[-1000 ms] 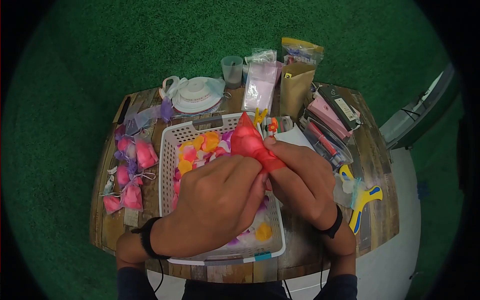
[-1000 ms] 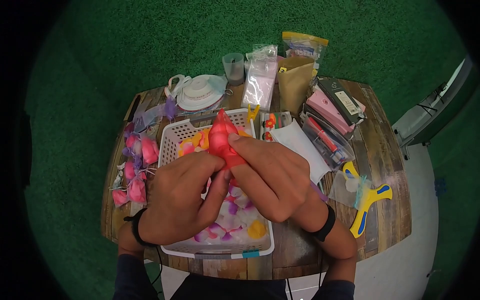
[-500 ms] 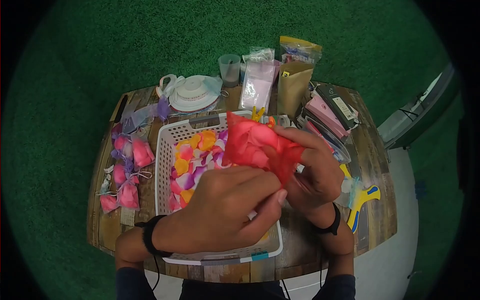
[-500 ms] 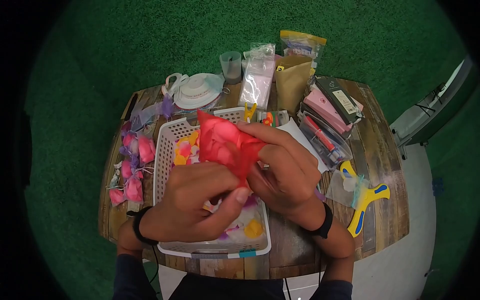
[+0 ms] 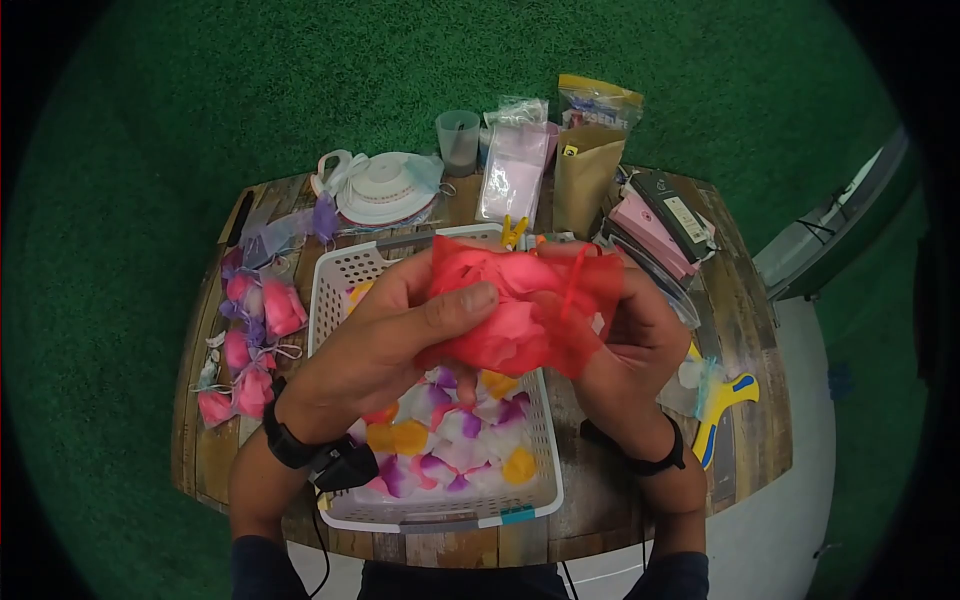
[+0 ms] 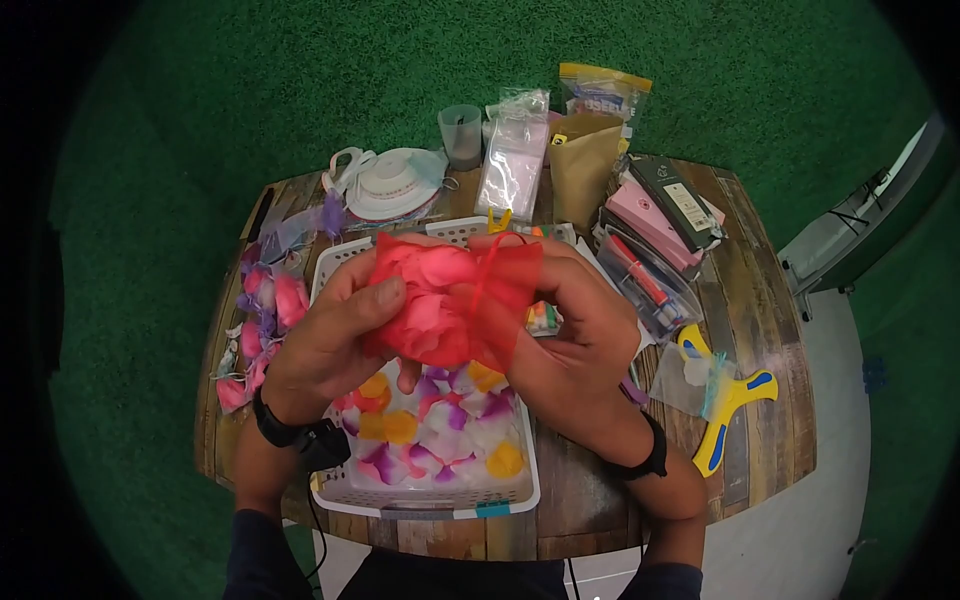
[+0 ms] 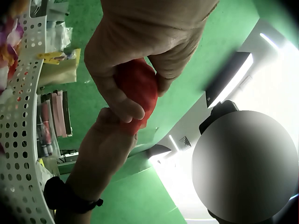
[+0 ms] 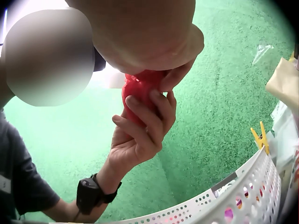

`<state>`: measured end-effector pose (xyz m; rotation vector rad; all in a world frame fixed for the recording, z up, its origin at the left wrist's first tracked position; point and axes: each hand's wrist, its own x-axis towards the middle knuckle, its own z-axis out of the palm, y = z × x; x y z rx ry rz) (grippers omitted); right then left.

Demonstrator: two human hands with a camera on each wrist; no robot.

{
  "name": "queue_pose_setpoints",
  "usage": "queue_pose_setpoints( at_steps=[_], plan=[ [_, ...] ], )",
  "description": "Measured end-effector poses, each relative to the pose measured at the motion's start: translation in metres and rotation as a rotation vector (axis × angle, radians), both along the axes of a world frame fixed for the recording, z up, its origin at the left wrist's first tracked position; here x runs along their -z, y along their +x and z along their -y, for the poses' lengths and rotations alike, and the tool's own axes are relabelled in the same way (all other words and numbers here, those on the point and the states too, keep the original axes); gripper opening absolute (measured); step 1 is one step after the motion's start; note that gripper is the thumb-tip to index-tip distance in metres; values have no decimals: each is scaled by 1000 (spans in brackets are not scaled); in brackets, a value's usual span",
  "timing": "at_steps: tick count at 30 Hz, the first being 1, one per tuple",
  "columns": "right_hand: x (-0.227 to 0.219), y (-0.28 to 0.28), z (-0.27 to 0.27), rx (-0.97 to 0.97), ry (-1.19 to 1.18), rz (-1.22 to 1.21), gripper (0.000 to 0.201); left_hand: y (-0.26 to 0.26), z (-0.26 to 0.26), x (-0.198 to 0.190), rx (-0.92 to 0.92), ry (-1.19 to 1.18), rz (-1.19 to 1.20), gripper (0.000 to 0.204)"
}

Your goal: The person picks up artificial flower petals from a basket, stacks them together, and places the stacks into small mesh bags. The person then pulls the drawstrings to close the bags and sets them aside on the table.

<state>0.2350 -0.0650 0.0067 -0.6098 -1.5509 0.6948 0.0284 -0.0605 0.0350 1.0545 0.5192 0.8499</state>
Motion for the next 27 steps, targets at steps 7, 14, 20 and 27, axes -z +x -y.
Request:
queue_pose_setpoints(
  at_steps=[7, 14, 20, 27],
  plan=[
    [-1, 3, -9, -1, -42, -90, 24, 7, 5, -4, -150, -84, -45, 46],
    [-10, 13, -6, 121, -33, -17, 20, 1, 3, -3, -152, -193, 64, 46],
    [-13, 15, -10, 121, -49, -91, 20, -7, 6, -4, -225, -203, 100, 44],
    [-29, 31, -3, -235, -301, -164, 28, -20, 10, 0, -393, -62, 99, 42]
  ],
)
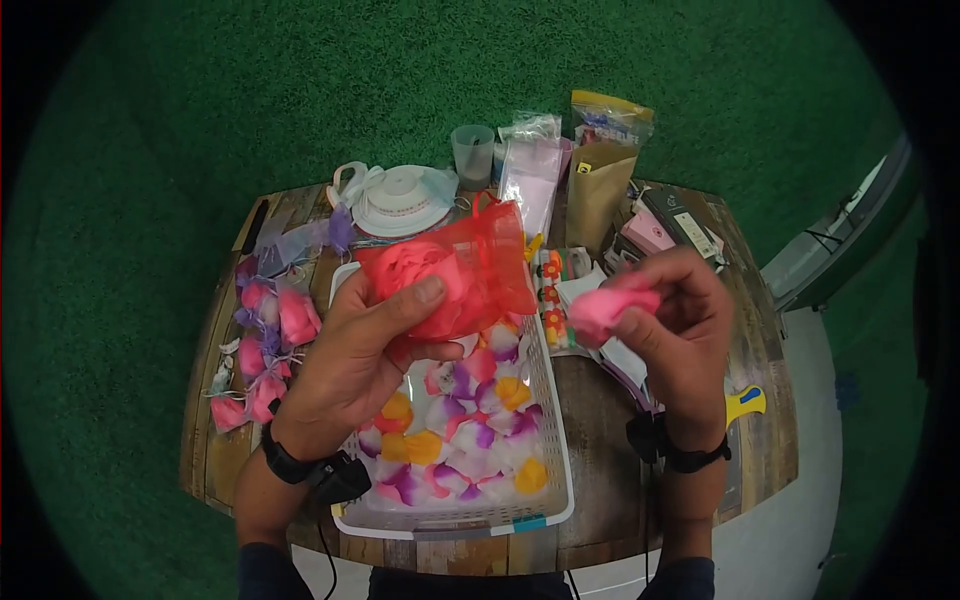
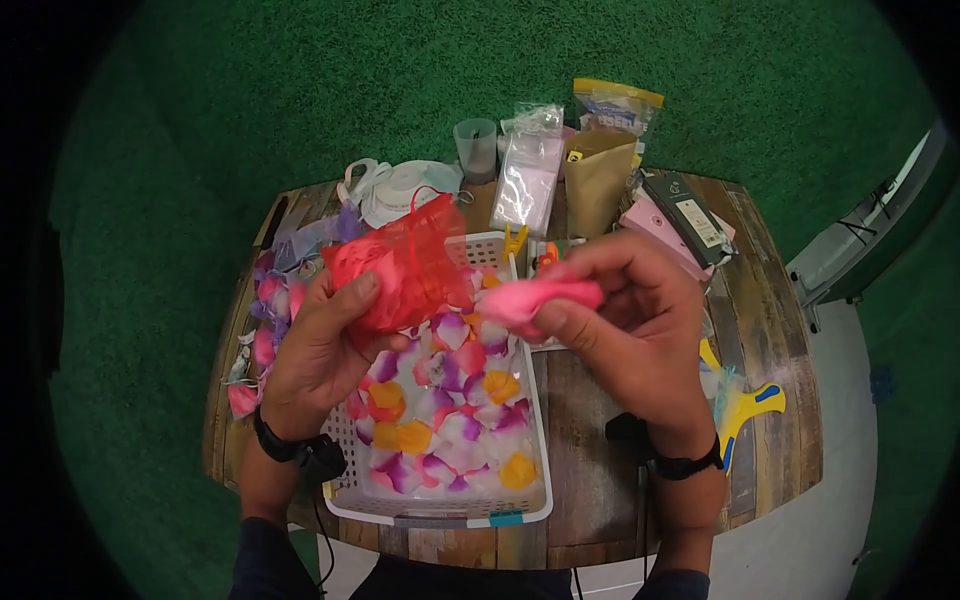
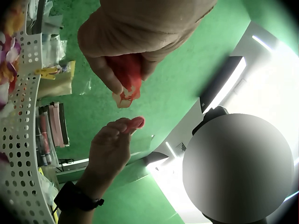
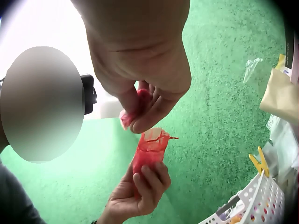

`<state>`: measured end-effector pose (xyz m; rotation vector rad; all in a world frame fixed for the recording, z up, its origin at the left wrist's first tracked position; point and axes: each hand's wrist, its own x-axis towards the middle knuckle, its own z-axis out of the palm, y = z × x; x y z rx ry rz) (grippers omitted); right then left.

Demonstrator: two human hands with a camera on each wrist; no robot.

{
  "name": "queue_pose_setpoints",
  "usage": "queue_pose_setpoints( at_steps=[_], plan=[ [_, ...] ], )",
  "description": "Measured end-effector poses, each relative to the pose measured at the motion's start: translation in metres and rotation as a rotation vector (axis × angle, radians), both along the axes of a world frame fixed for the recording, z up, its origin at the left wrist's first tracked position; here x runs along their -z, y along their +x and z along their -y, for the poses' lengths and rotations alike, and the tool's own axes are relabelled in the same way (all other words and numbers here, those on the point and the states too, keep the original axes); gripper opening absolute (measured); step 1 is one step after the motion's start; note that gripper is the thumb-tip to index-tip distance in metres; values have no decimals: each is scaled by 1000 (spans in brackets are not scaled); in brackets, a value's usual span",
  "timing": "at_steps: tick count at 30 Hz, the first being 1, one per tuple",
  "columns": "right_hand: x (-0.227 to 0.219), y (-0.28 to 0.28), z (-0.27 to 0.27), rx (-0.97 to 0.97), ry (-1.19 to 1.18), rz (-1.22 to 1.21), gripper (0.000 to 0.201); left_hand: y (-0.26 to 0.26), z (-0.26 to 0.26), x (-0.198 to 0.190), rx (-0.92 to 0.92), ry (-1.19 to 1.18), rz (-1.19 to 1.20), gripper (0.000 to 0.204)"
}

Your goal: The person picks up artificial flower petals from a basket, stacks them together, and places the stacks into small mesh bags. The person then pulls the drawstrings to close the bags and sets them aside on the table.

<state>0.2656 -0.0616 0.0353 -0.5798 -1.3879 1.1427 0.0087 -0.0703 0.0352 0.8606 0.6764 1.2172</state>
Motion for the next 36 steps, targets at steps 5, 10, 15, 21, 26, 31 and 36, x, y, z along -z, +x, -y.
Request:
queue_pose_setpoints(
  at_steps=[5, 10, 15, 21, 26, 31, 36],
  plan=[
    [-10, -17, 13, -261, -273, 8, 93, 10, 4, -3, -55, 51, 3, 43],
    [-8, 4, 1, -654, -419, -217, 117, 0, 11, -1, -11, 45, -49, 43],
    [9, 0, -8, -1078, -627, -297, 120, -3, 13, -6, 141, 46, -300, 39],
    [20, -5, -12, -900, -557, 19, 43, -5, 18, -11, 139, -15, -472, 38],
    [3, -3, -7, -791, -666, 29, 31, -16, 20, -8, 159, 54, -557, 30],
    [8, 1, -6, -633, -604, -154, 33, -25, 26, -11, 165, 64, -575, 21],
    [22, 0, -5, -600, -436, -257, 20, -44, 27, 7, 227, 50, -551, 17]
  ],
)
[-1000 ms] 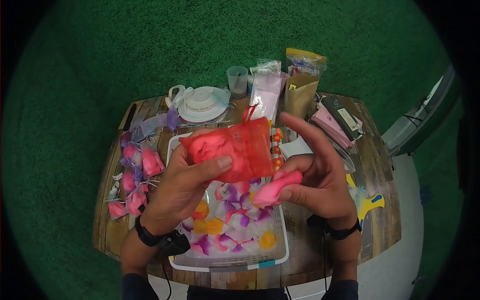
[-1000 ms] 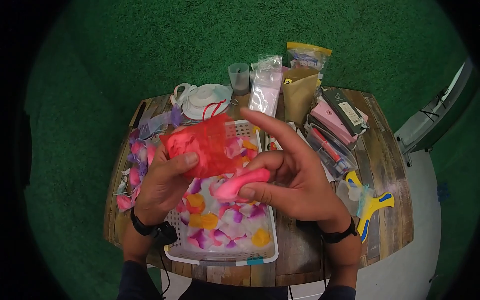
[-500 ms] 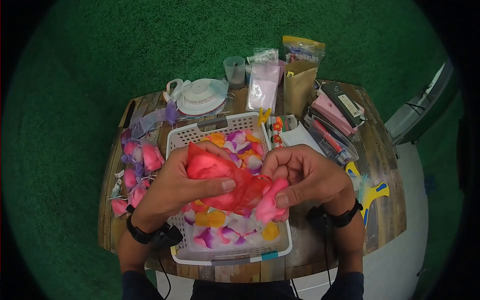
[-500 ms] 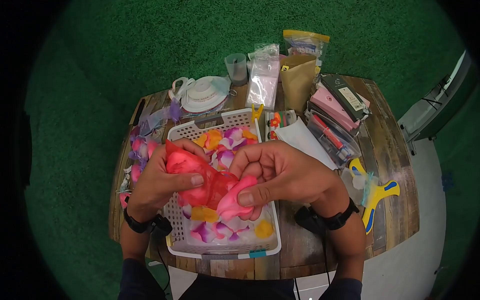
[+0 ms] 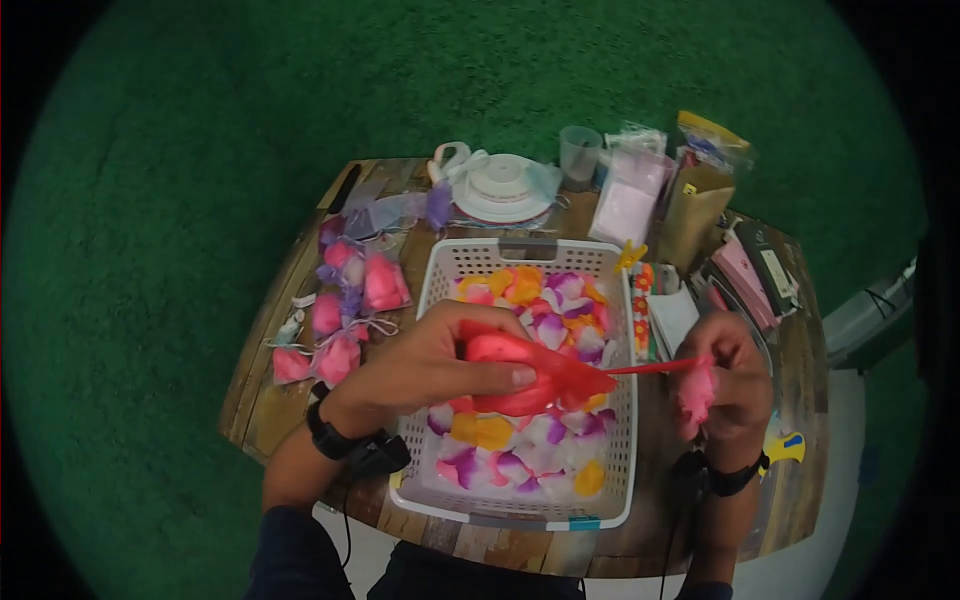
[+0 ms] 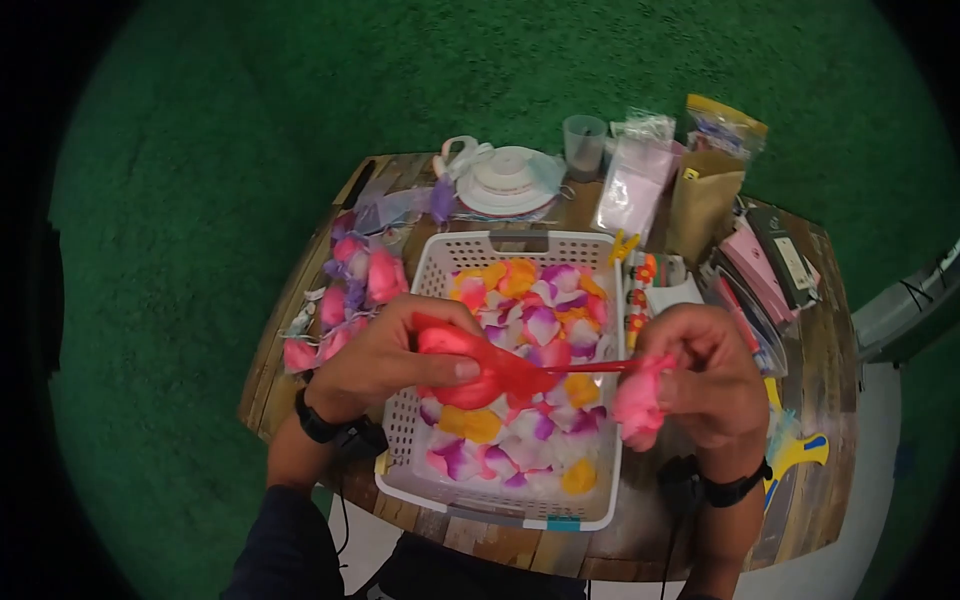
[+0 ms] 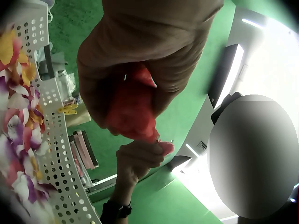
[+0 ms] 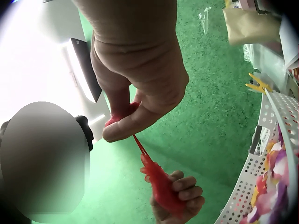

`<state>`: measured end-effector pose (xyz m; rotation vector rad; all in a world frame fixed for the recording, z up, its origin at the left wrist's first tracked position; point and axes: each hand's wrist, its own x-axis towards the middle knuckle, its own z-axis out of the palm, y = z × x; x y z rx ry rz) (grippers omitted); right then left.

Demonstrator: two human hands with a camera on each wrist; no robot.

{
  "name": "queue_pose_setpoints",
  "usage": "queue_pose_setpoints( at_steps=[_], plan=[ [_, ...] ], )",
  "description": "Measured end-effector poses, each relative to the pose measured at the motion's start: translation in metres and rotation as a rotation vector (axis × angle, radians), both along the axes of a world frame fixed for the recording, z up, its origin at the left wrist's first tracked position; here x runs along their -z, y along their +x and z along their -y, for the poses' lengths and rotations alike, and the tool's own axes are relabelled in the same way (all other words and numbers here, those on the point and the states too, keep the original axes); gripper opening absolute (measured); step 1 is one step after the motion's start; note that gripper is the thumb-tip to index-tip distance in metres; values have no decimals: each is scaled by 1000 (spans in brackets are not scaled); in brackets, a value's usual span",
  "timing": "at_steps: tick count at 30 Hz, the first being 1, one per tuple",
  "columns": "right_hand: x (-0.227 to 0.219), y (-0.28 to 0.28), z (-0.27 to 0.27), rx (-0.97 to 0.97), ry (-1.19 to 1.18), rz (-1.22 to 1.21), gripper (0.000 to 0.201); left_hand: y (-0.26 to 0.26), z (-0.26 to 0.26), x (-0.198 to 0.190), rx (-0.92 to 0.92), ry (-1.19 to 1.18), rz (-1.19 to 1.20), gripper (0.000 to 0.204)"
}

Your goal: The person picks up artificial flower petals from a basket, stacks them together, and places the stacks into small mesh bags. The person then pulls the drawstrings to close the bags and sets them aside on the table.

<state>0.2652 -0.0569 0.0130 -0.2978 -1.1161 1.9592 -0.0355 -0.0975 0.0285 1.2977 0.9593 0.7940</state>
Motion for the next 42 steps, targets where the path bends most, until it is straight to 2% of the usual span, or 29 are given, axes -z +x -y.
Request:
queue_pose_setpoints(
  at_steps=[1, 4, 6, 7, 10, 12, 14, 15, 17, 21, 23, 26, 30, 32, 34, 36, 37, 38, 39, 41, 42],
  plan=[
    [0, -2, 1, 24, 28, 12, 19, -6, -1, 2, 83, -8, -45, 22],
    [2, -6, 5, -47, 60, 157, 21, -4, -5, 18, 190, 451, -89, 48],
    [0, -11, 9, -110, 4, 251, 26, 9, 0, 11, 233, 664, -229, 51],
    [2, -13, 10, -120, 4, 255, 26, 20, 5, 15, 149, 830, -260, 44],
    [9, -19, 18, -8, 8, 147, 23, 48, 7, 27, 218, 865, -165, 36],
    [9, -20, 16, -3, -11, 123, 21, 53, 7, 27, 220, 858, -111, 30],
    [9, -21, 14, 16, -26, 90, 20, 53, 6, 20, 250, 655, -204, 27],
    [9, -21, 13, 8, -59, 77, 20, 54, 5, 20, 253, 656, -204, 27],
    [8, -20, 13, 2, -92, 65, 20, 58, 3, 18, -75, 868, -92, 27],
    [1, -20, 15, -36, -110, 89, 21, 59, 0, 18, 24, 729, 54, 17],
    [4, -19, 15, -26, -130, 58, 20, 55, -4, 18, 97, 785, -14, 16],
    [11, -16, 12, 111, -96, -15, 20, 55, -5, 8, 147, 776, -119, 10],
    [2, -12, 15, 68, -210, -60, 20, 57, -7, 14, 124, 820, -208, 9],
    [0, -4, 15, 75, -237, -111, 21, 51, -7, 14, 124, 710, -153, 10],
    [-1, 3, 14, 59, -324, -93, 21, 42, -4, 10, 97, 718, -144, 11],
    [0, -8, 13, 51, -314, -70, 22, 30, -1, 7, 71, 718, -136, 11],
    [2, -16, 14, 43, -304, -43, 22, 22, 0, 6, 32, 735, -242, 14],
    [2, -25, 11, 48, -186, 63, 21, 13, 2, 6, -6, 751, -347, 18],
    [5, -31, 11, 52, -187, 59, 21, -1, 5, 4, -43, 692, -401, 16],
    [9, -39, 9, 219, -38, 303, 21, -30, 7, -1, -152, 534, -575, 18],
    [9, -39, 6, 227, -42, 296, 21, -44, 5, 0, -228, 431, -690, 21]
  ],
)
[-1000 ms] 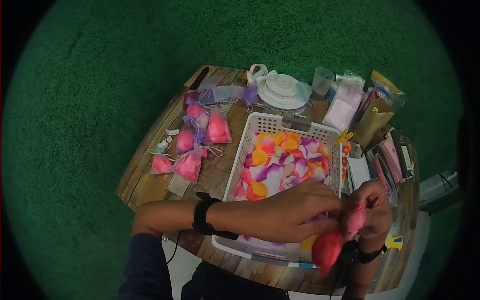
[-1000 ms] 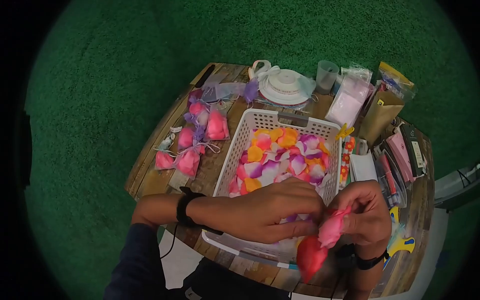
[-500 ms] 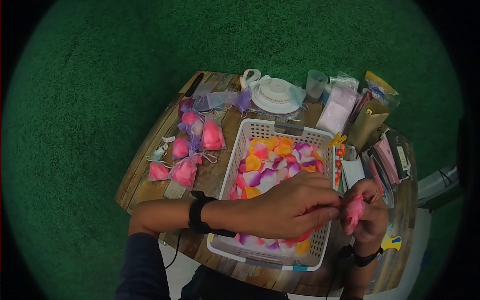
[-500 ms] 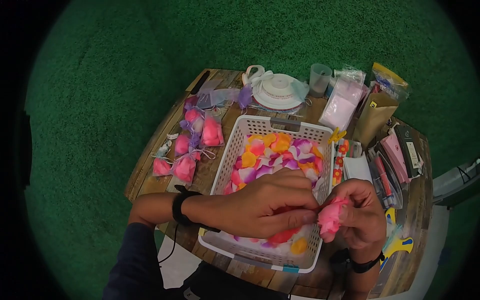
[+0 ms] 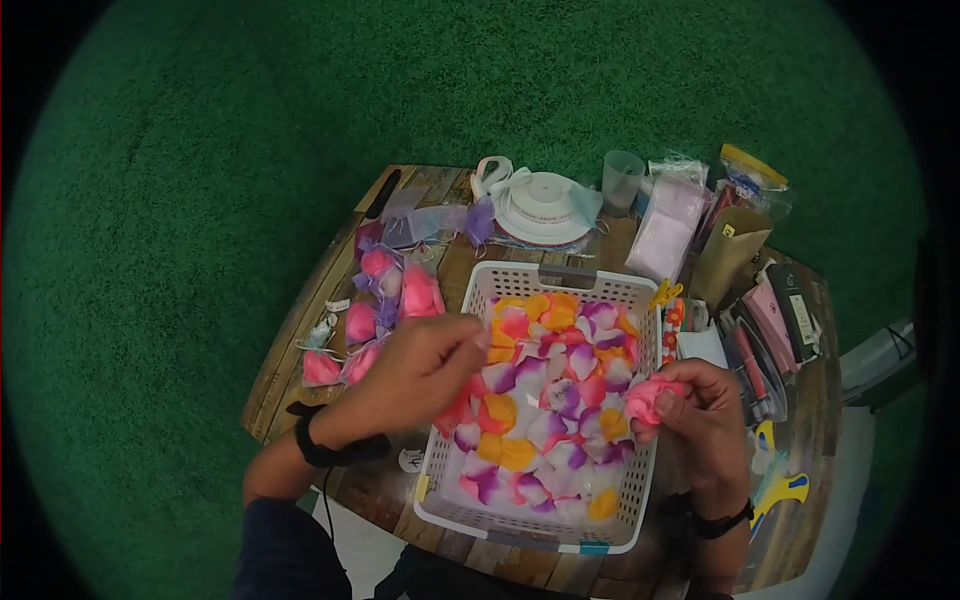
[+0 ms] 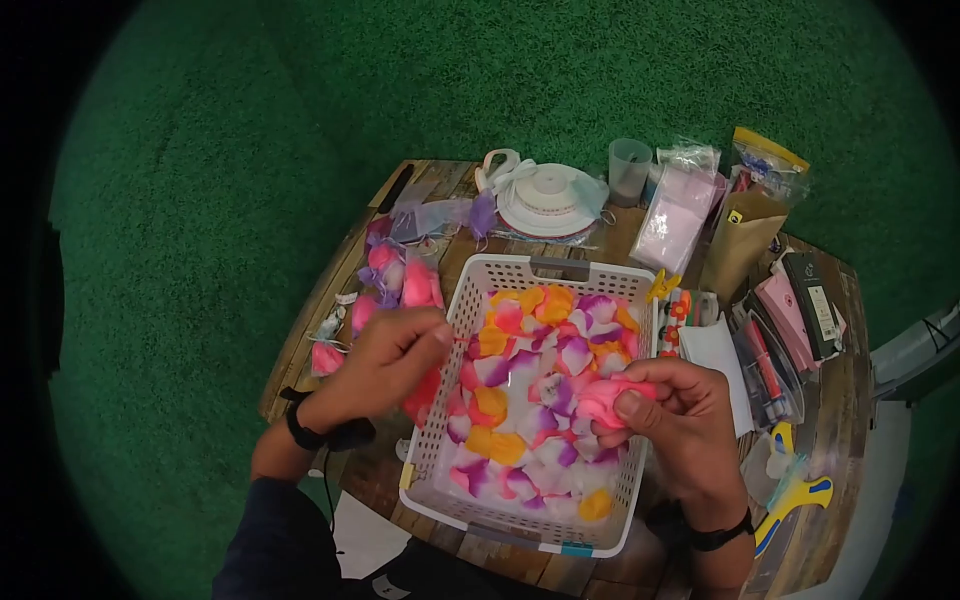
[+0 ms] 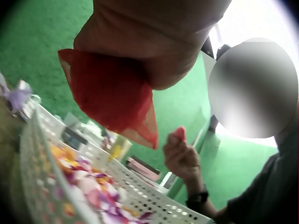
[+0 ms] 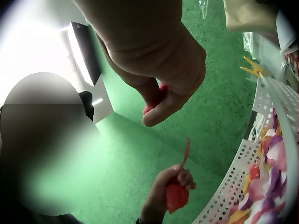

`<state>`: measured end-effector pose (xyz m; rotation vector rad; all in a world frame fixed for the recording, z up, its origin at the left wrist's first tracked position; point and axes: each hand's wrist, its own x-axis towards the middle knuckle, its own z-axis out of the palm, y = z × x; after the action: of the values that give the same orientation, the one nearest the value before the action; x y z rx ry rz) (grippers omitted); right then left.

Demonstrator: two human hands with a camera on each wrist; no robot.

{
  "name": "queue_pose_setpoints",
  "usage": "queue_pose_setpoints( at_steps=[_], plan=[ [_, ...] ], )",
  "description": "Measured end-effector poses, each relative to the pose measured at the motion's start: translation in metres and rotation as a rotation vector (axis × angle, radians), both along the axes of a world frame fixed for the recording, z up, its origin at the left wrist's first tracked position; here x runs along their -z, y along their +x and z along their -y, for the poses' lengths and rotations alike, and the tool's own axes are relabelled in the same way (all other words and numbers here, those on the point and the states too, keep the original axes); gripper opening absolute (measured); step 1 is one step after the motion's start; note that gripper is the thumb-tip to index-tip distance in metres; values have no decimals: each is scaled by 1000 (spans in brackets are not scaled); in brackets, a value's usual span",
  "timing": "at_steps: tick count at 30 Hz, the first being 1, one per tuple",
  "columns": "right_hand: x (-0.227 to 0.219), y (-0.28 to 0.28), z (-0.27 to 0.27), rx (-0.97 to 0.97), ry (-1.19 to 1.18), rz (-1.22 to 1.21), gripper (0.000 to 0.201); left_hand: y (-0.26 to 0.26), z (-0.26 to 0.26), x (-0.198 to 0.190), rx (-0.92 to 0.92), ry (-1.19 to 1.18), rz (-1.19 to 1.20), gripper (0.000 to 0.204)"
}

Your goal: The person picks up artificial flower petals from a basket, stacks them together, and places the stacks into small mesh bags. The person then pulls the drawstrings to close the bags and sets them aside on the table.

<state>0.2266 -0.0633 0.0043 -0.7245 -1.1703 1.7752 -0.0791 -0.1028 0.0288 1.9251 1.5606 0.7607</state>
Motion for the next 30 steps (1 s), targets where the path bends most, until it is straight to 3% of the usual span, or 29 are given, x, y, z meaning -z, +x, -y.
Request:
queue_pose_setpoints(
  at_steps=[2, 4, 6, 8, 11, 16, 18, 21, 28, 30],
  plan=[
    [-3, 5, -6, 45, 17, -64, 21, -30, -11, 12, -96, -50, -127, 27],
    [-6, 11, -9, 99, 51, -69, 21, -61, -29, 33, -80, -76, -143, 25],
    [-6, 14, -13, 151, 84, -73, 20, -92, -51, 55, -121, 35, -257, 29],
    [-5, 16, -15, 214, 131, -51, 20, -113, -88, 48, -289, 129, -446, 25],
    [-4, 17, -19, 239, 173, 0, 20, -176, -158, 78, -445, 342, -449, 17],
    [-5, 22, -25, 303, 146, 36, 20, -248, -224, 130, -336, 422, -593, 23],
    [-4, 26, -30, 321, 161, 36, 20, -259, -236, 139, -320, 206, -602, 23],
    [-6, 29, -33, 336, 172, 66, 20, -271, -242, 153, -331, 164, -592, 20],
    [-8, 30, -31, 330, 189, 74, 22, -265, -228, 119, -502, 292, -620, 19],
    [-11, 30, -28, 327, 197, 70, 22, -255, -218, 97, -588, 294, -536, 21]
  ],
)
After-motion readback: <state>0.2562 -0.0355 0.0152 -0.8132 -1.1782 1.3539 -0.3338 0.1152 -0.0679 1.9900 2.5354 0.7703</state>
